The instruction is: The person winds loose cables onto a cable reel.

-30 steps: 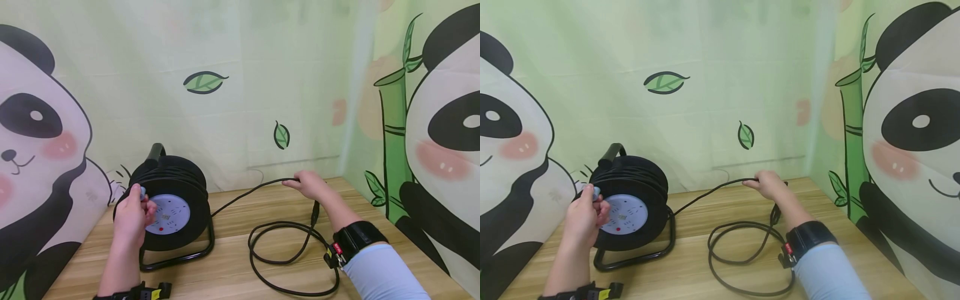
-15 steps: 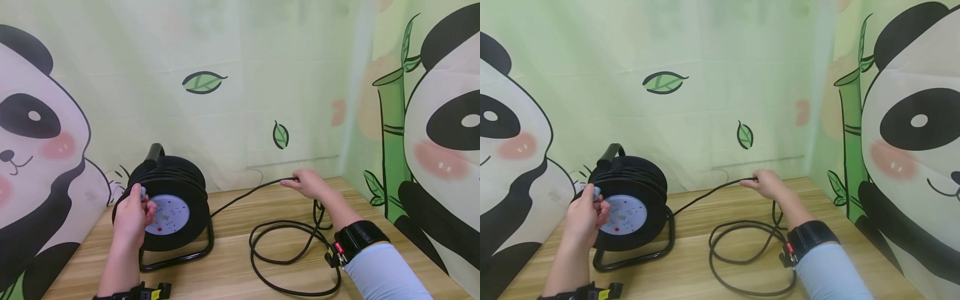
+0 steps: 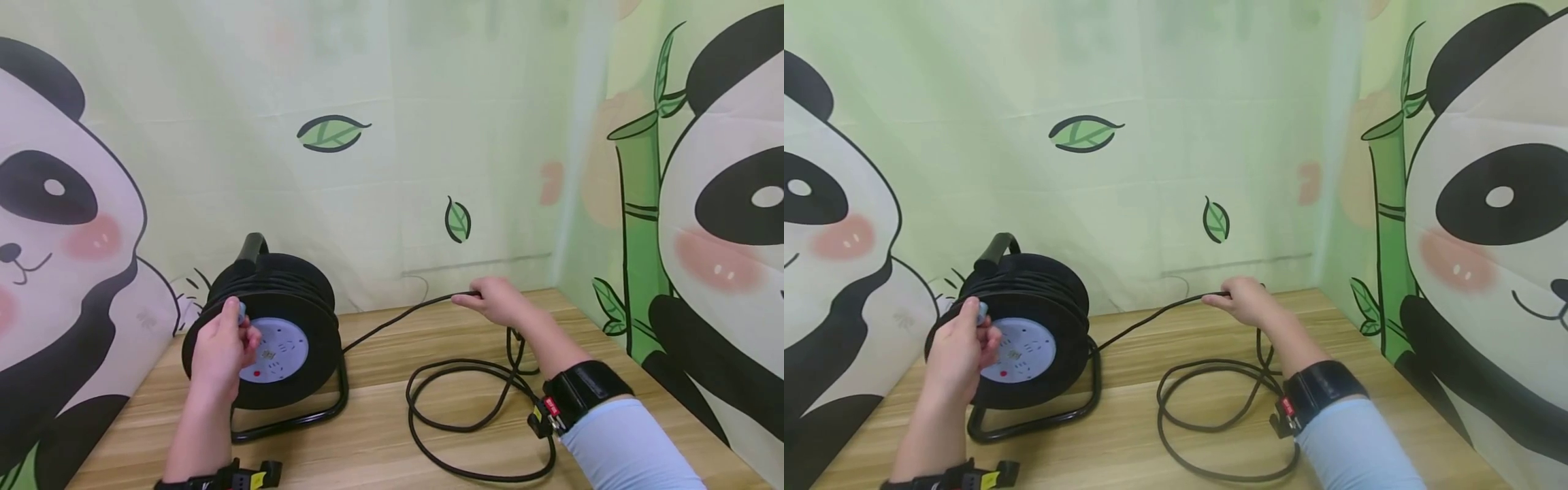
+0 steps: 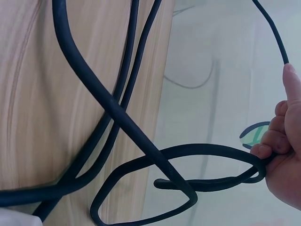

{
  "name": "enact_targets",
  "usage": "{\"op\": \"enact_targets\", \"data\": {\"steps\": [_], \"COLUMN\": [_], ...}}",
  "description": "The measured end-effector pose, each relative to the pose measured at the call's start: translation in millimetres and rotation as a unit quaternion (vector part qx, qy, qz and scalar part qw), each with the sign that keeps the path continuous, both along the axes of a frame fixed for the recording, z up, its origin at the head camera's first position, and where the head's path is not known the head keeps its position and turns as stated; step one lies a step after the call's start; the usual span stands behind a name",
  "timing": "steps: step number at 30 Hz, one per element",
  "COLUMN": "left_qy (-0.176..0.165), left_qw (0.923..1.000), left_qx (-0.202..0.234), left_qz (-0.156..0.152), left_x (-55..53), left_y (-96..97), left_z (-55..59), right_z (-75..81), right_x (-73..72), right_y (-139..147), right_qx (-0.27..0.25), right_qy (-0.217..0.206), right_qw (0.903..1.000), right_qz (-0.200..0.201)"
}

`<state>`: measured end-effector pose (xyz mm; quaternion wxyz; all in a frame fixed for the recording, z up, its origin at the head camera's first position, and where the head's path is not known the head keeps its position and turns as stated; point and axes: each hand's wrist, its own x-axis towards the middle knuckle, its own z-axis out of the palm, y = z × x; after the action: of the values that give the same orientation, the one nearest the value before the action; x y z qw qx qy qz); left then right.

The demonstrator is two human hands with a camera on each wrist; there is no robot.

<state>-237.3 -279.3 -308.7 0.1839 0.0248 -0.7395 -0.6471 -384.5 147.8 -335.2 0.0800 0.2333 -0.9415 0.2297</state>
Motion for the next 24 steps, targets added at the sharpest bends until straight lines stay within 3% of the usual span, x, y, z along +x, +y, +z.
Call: {"op": "enact_targets", "data": {"steps": [11, 24], "left_qy": [-0.001, 0.026], "left_qw": [0.9978, 0.9926], "left_qx": [-0.065, -0.116], "left_qz": [0.016, 0.021], "left_x": [-5.8, -15.7], "left_y": [15.3, 33.1], "left_z": [-4.6, -12.2], "right_z": [-2.2, -5.8], "right_x": [5.3, 6.8], "right_y": [-15.7, -40.3], "right_qx": [-0.004, 0.017], "right_qy": [0.003, -0.012], "right_qw": [0.9997, 0.9988], "right_qz": [0.025, 0.044]}}
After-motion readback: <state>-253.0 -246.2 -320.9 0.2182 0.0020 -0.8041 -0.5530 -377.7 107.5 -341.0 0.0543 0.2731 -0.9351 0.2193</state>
